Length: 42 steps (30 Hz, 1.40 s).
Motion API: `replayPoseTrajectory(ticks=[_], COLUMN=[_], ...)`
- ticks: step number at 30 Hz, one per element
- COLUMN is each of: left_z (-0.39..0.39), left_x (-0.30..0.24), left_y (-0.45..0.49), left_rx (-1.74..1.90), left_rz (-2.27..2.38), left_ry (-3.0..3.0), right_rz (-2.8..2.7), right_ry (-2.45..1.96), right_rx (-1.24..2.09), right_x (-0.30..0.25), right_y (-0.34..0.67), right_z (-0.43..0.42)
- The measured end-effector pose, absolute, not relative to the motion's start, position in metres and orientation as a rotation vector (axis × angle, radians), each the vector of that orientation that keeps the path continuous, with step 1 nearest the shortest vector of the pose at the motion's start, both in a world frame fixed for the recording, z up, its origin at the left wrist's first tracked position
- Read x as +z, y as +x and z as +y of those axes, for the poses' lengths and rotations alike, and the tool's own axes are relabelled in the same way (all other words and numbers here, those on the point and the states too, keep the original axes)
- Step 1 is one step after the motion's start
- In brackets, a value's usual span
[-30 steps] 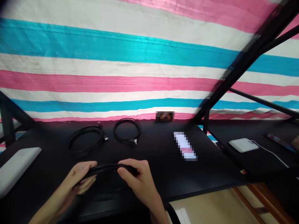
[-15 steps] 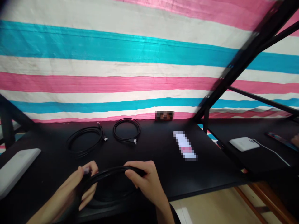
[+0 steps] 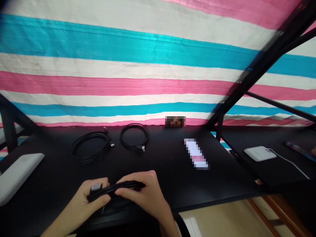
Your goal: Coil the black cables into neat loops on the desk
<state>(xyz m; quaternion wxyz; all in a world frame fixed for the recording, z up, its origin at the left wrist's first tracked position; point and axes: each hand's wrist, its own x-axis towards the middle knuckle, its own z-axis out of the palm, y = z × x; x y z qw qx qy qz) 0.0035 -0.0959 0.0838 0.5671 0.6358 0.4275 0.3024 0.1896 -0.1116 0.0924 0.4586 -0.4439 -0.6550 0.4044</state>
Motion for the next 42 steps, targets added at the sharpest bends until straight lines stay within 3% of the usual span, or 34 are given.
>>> replayPoseTrajectory(ticks=[4,8,16,34,42], left_z=[-0.099,-0.099,-0.081,-0.084,-0.073], left_x=[0.082,0.082,0.088,0.080,0.068], left_y=[0.000,0.001,0.017,0.032,0.027], left_rx=[0.978,1.300,1.445,1.422,1.423], left_rz=[0.973,0.913,0.777,0.649,0.744], left_ry=[1.233,0.691,0.352,0.279,0.286], right_rz=[-1.423,-1.030,-0.537,-0.522,-0.811], right_ry=[-1.096,-0.955,-0.543,-0.639,-1.138], right_rx=[0.957,1.231,1.649,1.310,1.158], right_x=[0.087,0.075,0.073,0.068,0.047], right_y=[0.192,0.186,0.160,0.145,0.144], right_z=[-0.111,-0.107,-0.097,-0.094,-0.084])
